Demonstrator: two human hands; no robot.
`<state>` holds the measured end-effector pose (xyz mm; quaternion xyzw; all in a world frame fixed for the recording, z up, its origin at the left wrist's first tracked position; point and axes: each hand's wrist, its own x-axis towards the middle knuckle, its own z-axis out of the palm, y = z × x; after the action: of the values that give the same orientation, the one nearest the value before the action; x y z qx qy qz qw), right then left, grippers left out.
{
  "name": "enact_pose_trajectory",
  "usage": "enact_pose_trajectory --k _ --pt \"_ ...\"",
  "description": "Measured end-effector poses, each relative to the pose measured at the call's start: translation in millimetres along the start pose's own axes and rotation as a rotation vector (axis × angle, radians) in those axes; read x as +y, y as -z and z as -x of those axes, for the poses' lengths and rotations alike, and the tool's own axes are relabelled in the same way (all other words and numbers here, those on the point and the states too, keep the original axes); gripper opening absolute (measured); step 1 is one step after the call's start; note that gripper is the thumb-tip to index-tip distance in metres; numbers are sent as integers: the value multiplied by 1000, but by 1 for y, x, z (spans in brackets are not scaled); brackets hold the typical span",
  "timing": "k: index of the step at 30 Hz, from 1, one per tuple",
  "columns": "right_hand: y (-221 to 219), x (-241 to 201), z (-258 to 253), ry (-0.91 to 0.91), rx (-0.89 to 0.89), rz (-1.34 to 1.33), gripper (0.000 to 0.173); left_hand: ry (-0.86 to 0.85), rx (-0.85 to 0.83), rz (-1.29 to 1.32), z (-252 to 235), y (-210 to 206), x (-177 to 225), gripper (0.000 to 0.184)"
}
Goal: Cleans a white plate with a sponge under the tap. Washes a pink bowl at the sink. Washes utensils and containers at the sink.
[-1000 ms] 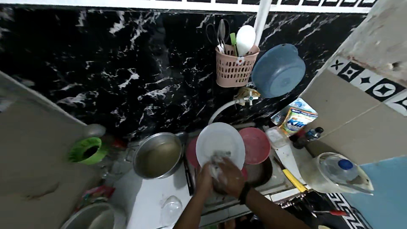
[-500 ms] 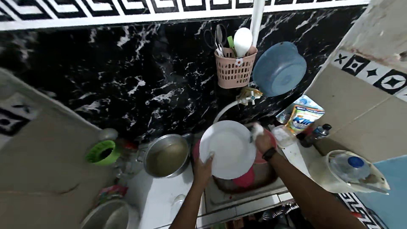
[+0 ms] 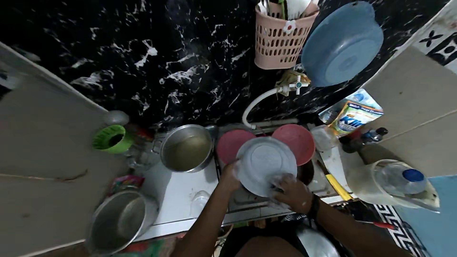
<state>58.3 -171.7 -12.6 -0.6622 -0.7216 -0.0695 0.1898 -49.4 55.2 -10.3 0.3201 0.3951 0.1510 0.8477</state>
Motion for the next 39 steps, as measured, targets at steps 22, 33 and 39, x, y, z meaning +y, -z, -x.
enact_pose_trajectory --k 22,33,39 --pt "-4 67 -121 -852 244 -553 36 -360 185 -851 37 -18 1 48" --pt "-5 69 -51 -1028 382 -615 41 -326 263 -395 8 -32 -3 55" --pt "-40 1 -57 -615 350 -301 52 -285 315 -459 12 -59 -6 55"
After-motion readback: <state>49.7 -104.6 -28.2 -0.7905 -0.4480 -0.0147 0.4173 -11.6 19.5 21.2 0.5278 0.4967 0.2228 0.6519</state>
